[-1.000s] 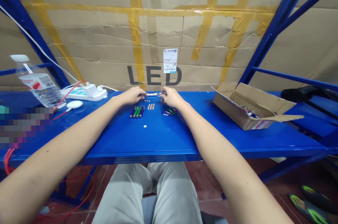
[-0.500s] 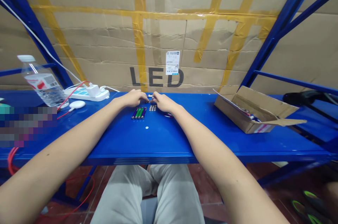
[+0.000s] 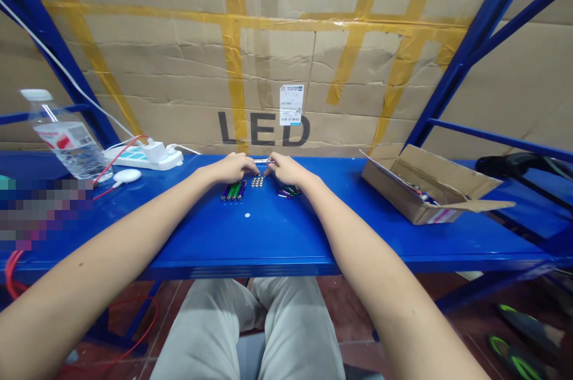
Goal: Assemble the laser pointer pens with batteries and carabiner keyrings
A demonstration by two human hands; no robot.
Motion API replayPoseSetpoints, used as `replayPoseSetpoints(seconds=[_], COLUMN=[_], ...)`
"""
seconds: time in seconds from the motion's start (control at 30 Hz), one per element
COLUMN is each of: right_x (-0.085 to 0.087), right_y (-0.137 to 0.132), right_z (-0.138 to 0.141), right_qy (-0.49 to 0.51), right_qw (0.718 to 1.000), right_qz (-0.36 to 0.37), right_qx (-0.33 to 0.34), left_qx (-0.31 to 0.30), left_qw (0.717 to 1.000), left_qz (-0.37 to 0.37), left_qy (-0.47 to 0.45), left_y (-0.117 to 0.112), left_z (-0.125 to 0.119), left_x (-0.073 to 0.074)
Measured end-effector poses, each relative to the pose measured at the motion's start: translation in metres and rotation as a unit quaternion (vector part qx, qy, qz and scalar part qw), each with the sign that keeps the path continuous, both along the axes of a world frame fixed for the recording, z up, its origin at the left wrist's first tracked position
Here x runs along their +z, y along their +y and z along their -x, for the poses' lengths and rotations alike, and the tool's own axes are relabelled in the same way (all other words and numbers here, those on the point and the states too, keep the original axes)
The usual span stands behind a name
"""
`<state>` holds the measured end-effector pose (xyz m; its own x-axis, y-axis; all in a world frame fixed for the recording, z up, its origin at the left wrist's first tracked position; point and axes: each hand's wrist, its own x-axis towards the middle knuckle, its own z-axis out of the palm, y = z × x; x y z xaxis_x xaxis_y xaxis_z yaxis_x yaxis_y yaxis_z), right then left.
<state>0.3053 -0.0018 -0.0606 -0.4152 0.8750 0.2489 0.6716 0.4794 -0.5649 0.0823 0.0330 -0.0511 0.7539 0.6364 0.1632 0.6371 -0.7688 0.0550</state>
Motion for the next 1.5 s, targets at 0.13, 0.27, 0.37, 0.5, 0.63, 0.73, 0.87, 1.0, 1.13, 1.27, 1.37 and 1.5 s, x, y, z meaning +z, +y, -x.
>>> replayPoseSetpoints(seconds=[0.13,0.27,0.37,0.5,0.63,0.73,0.87,1.0,1.13,1.27,1.37,1.5], right_x=[0.000,0.002,0.003,0.004,0.004,0.002,0.000,0.001,0.005,0.008,0.010,0.011], right_y=[-0.001,-0.003,-0.005,-0.007,-0.007,-0.004,0.002,0.006,0.004,-0.001,-0.002,-0.002], right_z=[0.002,0.004,0.005,0.006,0.006,0.005,0.002,-0.006,-0.013,-0.015,-0.016,-0.017], right_qy=[0.001,0.004,0.006,0.000,0.002,0.010,0.062,0.107,0.069,0.039,0.028,0.024], right_qw=[1.000,1.000,1.000,1.000,1.000,1.000,0.998,0.993,0.993,0.992,0.991,0.991], right_qz=[0.005,0.010,0.012,0.011,0.010,0.004,-0.026,-0.048,-0.059,-0.069,-0.072,-0.069], right_qx=[0.005,0.006,0.005,0.002,0.005,0.012,0.006,-0.030,-0.079,-0.099,-0.110,-0.112], left_qx=[0.018,0.020,0.021,0.019,0.019,0.019,0.029,0.109,0.236,0.331,0.370,0.359], left_qw=[1.000,1.000,1.000,0.999,0.999,0.999,0.995,0.984,0.967,0.944,0.920,0.896], left_qz=[0.008,0.005,0.001,-0.005,-0.004,0.009,0.058,0.041,-0.031,-0.004,0.122,0.261], left_qy=[-0.001,0.014,0.022,0.026,0.032,0.024,-0.070,-0.136,-0.084,-0.002,0.051,0.028], left_y=[-0.004,-0.005,-0.005,-0.007,-0.009,-0.008,-0.004,0.000,-0.003,-0.012,-0.019,-0.027], left_z=[-0.001,-0.002,-0.002,-0.002,-0.002,-0.002,0.001,0.012,0.026,0.034,0.033,0.033], left_x=[0.001,0.002,0.003,0.004,0.005,0.006,0.010,0.014,0.019,0.028,0.035,0.040])
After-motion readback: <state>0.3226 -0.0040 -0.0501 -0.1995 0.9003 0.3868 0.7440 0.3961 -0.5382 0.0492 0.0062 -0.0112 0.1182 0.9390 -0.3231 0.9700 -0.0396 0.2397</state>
